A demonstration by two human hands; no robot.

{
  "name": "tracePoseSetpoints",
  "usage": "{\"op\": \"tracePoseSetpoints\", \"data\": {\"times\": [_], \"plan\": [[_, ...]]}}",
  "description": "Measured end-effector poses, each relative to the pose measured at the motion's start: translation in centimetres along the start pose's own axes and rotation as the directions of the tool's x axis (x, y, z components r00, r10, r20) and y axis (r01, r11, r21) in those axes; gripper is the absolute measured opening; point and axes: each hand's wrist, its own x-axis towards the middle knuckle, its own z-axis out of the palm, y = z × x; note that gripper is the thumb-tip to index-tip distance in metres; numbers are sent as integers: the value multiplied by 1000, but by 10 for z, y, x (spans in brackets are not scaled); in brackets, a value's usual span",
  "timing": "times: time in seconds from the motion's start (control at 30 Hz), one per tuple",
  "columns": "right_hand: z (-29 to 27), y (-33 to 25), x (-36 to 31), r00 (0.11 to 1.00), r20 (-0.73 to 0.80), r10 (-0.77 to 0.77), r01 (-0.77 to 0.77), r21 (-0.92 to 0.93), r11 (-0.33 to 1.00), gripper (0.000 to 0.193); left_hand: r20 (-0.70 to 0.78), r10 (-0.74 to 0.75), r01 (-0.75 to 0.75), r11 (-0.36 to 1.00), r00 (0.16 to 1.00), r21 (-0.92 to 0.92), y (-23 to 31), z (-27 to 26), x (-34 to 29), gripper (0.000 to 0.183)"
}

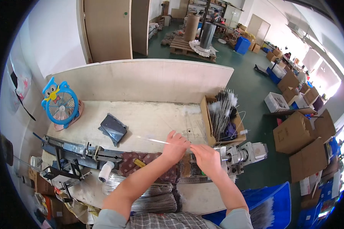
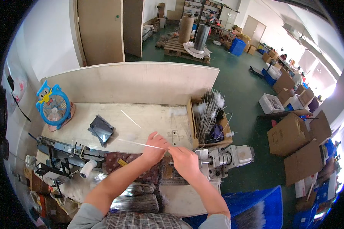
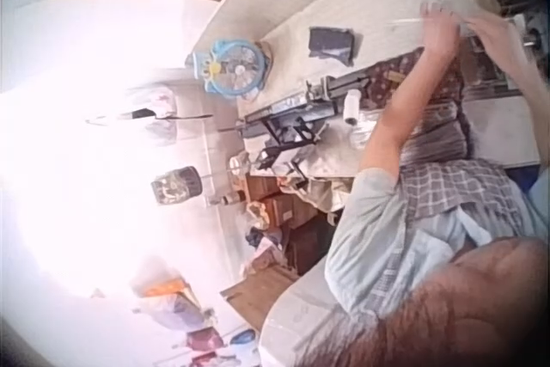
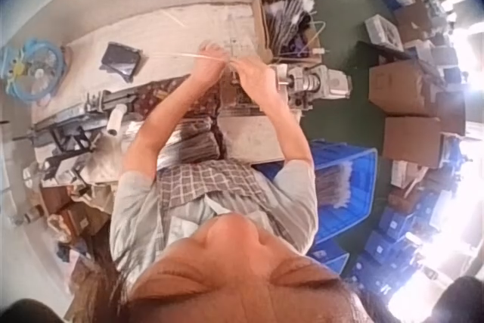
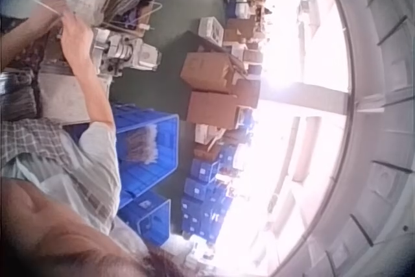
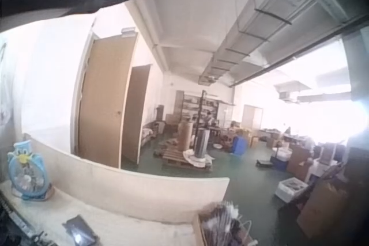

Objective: Assembling small mechanical components for hygiene products at an industrial workstation.

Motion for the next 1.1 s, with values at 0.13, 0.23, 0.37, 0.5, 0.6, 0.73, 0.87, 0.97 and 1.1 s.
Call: {"op": "tracePoseSetpoints", "data": {"times": [0.13,0.23,0.37,0.5,0.6,0.73,0.87,0.97,1.1], "plan": [[6,6,6,917,360,175,-150,-96,984,14,-191,169,-169,985,967,14,-7,13,-3,22],[-10,8,9,887,456,76,-123,74,990,18,32,35,-17,898,999,-440,-13,-22,-61,28],[-3,-6,26,841,540,-30,4,49,999,19,-28,-227,160,765,974,-624,-12,-71,-149,20],[39,-53,58,806,526,-273,154,259,953,15,82,-586,444,507,806,-739,-7,-101,-186,14],[71,-83,64,787,477,-391,247,337,909,12,158,-708,523,334,688,-784,-10,-104,-201,13],[106,-114,59,847,384,-367,287,250,925,10,301,-777,330,-127,553,-935,-20,-99,-224,14],[117,-127,58,858,386,-338,287,185,940,10,314,-852,158,-272,419,-949,-35,-104,-230,29],[121,-126,56,864,395,-312,272,155,950,10,459,-777,79,-475,431,-877,-33,-122,-195,45],[117,-132,62,851,435,-295,274,112,955,9,368,-743,673,147,559,-724,-46,-95,-193,49]]}}
